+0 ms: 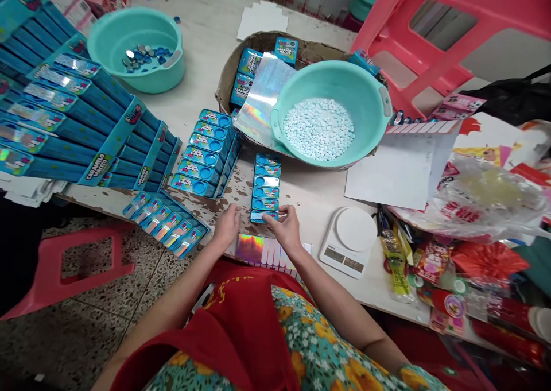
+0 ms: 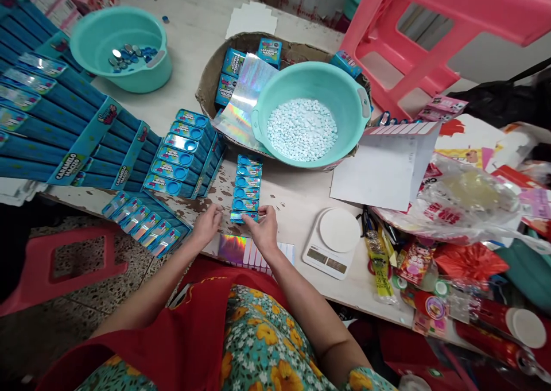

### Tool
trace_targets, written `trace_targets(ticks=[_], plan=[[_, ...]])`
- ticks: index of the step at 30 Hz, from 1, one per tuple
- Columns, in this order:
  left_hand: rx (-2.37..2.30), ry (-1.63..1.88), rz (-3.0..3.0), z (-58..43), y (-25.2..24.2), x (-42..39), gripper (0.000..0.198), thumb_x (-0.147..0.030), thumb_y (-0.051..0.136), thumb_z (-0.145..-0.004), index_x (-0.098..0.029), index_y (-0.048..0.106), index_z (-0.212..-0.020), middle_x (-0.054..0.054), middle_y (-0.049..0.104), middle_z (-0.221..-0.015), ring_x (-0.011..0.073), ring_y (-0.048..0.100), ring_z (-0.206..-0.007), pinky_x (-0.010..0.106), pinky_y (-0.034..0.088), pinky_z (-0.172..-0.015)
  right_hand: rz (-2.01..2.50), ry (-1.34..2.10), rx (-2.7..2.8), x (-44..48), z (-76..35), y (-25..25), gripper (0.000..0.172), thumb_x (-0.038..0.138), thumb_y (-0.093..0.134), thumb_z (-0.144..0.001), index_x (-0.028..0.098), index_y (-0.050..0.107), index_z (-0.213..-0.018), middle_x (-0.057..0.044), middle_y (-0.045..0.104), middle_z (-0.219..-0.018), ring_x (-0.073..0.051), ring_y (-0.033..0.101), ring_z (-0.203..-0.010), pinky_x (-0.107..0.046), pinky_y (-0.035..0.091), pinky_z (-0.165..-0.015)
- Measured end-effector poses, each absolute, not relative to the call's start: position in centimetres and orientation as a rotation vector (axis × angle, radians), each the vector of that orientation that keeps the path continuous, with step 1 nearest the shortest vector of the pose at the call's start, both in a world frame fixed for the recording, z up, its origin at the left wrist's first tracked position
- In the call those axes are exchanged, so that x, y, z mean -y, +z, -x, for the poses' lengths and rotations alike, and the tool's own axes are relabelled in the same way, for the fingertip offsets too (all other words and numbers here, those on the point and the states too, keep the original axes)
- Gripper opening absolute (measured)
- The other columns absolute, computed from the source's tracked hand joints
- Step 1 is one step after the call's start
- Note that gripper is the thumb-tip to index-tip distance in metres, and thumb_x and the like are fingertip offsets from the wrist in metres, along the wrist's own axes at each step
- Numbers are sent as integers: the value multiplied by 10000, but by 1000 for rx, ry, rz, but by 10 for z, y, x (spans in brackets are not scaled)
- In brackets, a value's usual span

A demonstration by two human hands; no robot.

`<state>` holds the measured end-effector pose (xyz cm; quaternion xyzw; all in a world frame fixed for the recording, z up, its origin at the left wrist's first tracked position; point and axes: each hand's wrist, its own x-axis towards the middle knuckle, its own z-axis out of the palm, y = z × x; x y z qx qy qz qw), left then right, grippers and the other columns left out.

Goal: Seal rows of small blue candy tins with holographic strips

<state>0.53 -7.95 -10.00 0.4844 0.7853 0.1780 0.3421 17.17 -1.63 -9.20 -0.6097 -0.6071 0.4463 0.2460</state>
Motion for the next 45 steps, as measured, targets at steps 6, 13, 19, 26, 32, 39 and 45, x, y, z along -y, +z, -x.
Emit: trace_targets(ticks=[6,13,19,26,32,39,45], plan=[[-1970,245,-1504,-39,-94,115,538,-95,359,-812,-136,366,-1348,129,363,-1411,267,368,-1219,405,330,-990,1647,1154,1659,18,-170,-90,273,383,621,-729,193,487,-873,19,534,-830,-101,460,-592,-248,391,-587],[-1856,86,-1677,-34,-102,126,305,-379,473,-860,-272,587,-1122,62,569,-1128,280,426,-1079,427,340,-884,1514,1209,1726,62,-209,-97,198,329,518,-847,189,513,-988,-25,534,-888,-132,508,-691,-277,456,-652],[-1814,92,-1616,-37,-110,114,255,-317,416,-886,-221,642,-821,47,633,-944,252,483,-985,401,330,-843,1205,1196,2233,84,-215,-117,230,234,503,-859,187,578,-1071,-78,502,-968,-183,524,-862,-330,496,-760],[-1794,123,-1443,-34,-116,112,276,-284,386,-855,-213,643,-788,45,660,-956,256,509,-990,400,343,-857,1000,979,2635,86,-211,-123,333,164,475,-861,169,556,-1184,-121,527,-1046,-232,503,-986,-386,499,-852],[-1830,184,-1313,-38,-124,113,266,-274,418,-816,-204,670,-771,48,681,-917,239,549,-962,362,355,-885,837,773,2901,84,-215,-117,360,173,484,-863,157,533,-1220,-145,510,-1205,-263,488,-1061,-427,486,-898],[-1839,219,-1268,-39,-126,114,254,-271,434,-803,-203,673,-752,38,689,-852,204,587,-867,297,400,-796,804,697,2986,83,-213,-116,399,174,532,-838,133,519,-1235,-150,525,-1218,-274,500,-1043,-427,485,-907],[-1849,230,-1240,-39,-127,112,254,-270,442,-799,-207,686,-769,34,693,-879,204,590,-889,300,407,-815,916,798,2845,86,-219,-120,424,186,511,-847,159,484,-1269,-140,506,-1226,-262,487,-1085,-428,473,-924]])
